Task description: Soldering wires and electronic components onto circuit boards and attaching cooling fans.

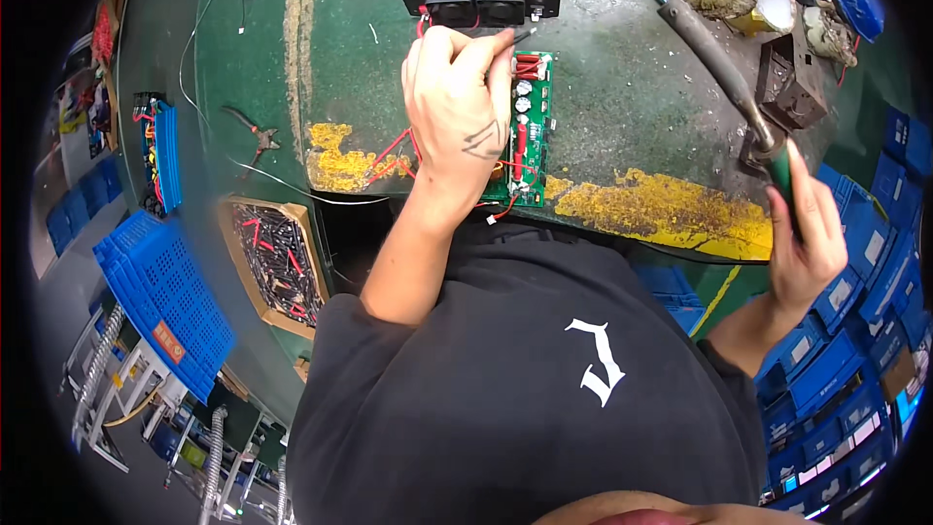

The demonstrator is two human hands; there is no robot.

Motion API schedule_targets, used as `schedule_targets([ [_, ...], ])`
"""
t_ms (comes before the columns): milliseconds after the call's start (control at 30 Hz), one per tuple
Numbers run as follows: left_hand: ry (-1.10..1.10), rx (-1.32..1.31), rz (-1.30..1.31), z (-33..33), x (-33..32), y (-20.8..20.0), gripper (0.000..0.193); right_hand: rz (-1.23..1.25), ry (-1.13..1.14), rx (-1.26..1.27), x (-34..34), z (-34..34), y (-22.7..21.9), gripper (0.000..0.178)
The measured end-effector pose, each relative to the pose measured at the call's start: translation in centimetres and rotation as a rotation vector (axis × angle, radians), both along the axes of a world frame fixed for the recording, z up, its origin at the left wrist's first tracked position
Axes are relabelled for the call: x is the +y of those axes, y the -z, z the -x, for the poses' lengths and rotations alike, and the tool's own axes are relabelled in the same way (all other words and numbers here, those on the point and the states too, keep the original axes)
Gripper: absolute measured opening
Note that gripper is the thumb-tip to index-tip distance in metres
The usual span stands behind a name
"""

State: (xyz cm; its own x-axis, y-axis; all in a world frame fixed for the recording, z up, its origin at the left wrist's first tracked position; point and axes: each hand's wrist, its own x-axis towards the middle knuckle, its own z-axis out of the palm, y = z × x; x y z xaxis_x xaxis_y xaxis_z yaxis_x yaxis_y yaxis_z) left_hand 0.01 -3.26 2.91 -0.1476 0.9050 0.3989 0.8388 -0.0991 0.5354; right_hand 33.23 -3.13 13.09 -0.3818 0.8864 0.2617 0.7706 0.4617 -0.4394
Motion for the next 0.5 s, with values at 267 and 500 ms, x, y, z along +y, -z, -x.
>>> schedule_targets([
  [267, 0.007, 0.031, -0.038, -0.2, 0.5, 2.0, 0.011, 0.126, -0.004, -0.098, 0.4, 1.3, 2.4, 0.046],
  [500, 0.02, 0.189, -0.16, -0.4, 1.3, 1.4, 0.017, 0.108, 0.034, -0.007, 0.6, 1.6, 4.9, 0.048],
])
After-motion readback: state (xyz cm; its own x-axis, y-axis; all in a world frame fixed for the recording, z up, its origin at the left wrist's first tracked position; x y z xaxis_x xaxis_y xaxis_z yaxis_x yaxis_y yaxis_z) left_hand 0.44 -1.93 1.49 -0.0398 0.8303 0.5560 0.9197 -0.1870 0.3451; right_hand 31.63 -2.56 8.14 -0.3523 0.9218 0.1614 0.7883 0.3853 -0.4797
